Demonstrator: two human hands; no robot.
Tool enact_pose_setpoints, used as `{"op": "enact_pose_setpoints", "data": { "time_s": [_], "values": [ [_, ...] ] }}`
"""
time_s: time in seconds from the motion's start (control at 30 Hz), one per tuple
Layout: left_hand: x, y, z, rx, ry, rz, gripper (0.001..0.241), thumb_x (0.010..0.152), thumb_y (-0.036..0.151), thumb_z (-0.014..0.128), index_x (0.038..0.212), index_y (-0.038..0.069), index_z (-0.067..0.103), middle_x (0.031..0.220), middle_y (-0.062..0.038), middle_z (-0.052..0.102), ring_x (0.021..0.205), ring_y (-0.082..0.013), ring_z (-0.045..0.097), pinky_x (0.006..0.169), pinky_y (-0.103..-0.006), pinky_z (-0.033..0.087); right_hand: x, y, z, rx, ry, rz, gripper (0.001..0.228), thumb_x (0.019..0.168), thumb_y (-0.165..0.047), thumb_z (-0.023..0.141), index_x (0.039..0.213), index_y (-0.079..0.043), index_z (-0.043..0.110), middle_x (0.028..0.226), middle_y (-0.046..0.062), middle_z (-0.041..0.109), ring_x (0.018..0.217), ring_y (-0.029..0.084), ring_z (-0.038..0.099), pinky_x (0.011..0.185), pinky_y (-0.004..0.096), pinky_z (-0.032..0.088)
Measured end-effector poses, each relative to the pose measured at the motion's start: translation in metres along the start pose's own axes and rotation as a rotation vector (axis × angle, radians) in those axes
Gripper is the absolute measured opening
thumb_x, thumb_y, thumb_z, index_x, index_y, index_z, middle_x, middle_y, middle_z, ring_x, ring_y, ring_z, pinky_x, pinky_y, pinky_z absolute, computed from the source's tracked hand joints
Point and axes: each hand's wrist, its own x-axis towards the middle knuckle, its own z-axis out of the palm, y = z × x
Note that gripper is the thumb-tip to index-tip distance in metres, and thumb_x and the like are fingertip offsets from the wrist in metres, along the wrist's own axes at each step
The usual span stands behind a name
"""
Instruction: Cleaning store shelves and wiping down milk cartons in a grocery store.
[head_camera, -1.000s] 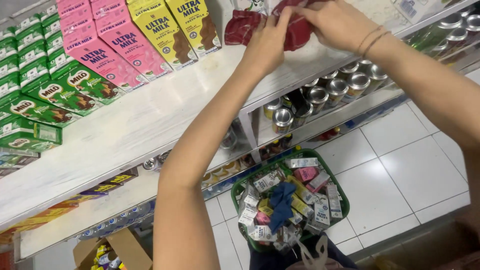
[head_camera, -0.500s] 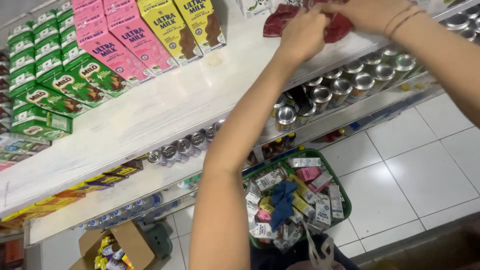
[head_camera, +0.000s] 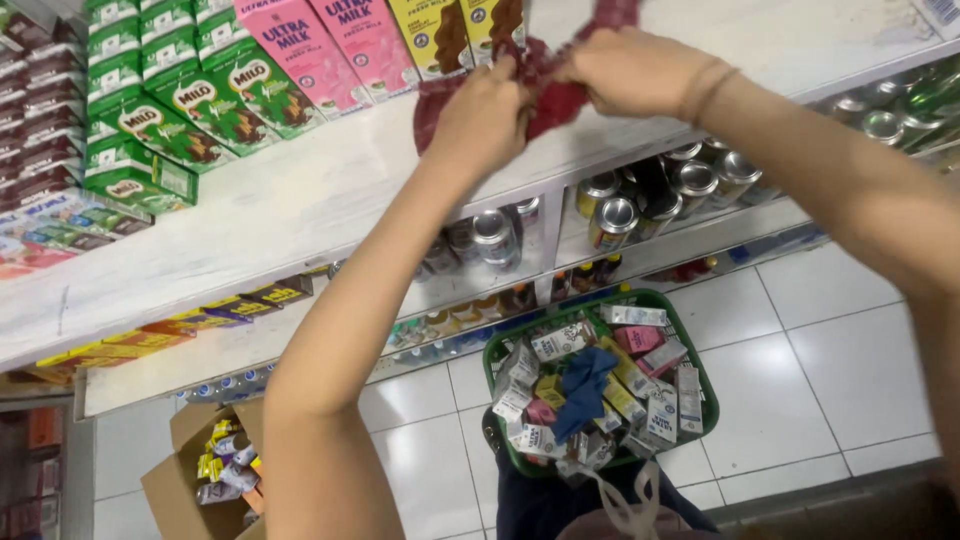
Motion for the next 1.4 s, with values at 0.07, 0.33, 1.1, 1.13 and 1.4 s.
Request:
{"op": "enact_pose_setpoints", "data": {
  "time_s": [0.07, 0.33, 1.1, 1.13, 1.4],
  "values": [
    [0.002, -0.028, 0.001, 0.035, 0.217, 0.021, 0.021, 0.084, 0.01, 0.073, 0.104, 0.011, 0.081, 0.113, -0.018, 0.065, 0.101, -0.0401, 0.062, 0.087, -0.0494, 0.054, 0.027, 0.001, 0.009, 0.076, 0.36, -0.131, 0.037, 0.084, 0.006, 0.058, 0.115, -0.005, 0.074, 0.102, 0.022, 0.073, 0.09, 0.041, 0.071, 0.081, 0.05, 0.058],
    [-0.073, -0.017, -0.066, -0.084, -0.044, -0.017, 0.022, 0.084, 0.012, 0.07, 0.103, 0.011, 0.081, 0.106, -0.016, 0.067, 0.101, -0.038, 0.064, 0.086, -0.0494, 0.052, 0.002, -0.077, -0.02, 0.181, 0.154, -0.151, 0.042, 0.081, 0.011, 0.053, 0.115, -0.005, 0.073, 0.097, 0.02, 0.074, 0.085, 0.037, 0.073, 0.077, 0.047, 0.06],
    [-0.216, -0.139, -0.138, -0.18, 0.09, -0.288, 0.053, 0.081, 0.008, 0.075, 0.133, 0.008, 0.062, 0.108, -0.017, 0.066, 0.104, -0.041, 0.063, 0.092, -0.0475, 0.051, 0.124, -0.232, -0.019, 0.424, 0.054, -0.341, 0.045, 0.087, 0.005, 0.053, 0.126, -0.008, 0.07, 0.116, 0.013, 0.073, 0.101, 0.032, 0.07, 0.097, 0.041, 0.054],
    [-0.214, -0.158, -0.126, -0.068, 0.221, -0.232, 0.043, 0.083, 0.003, 0.071, 0.125, 0.005, 0.065, 0.117, -0.02, 0.065, 0.107, -0.0426, 0.06, 0.094, -0.0472, 0.05, 0.143, -0.234, -0.012, 0.41, 0.207, -0.372, 0.041, 0.086, 0.003, 0.058, 0.124, -0.005, 0.071, 0.114, 0.016, 0.073, 0.1, 0.036, 0.066, 0.095, 0.043, 0.052],
    [-0.247, -0.171, -0.135, -0.159, 0.129, -0.149, 0.033, 0.085, -0.004, 0.063, 0.116, 0.0, 0.072, 0.119, -0.019, 0.065, 0.117, -0.041, 0.056, 0.103, -0.0458, 0.047, 0.134, -0.257, -0.032, 0.535, 0.146, -0.498, 0.036, 0.085, -0.004, 0.062, 0.12, -0.003, 0.07, 0.11, 0.016, 0.074, 0.094, 0.033, 0.071, 0.088, 0.04, 0.056]
  ]
}}
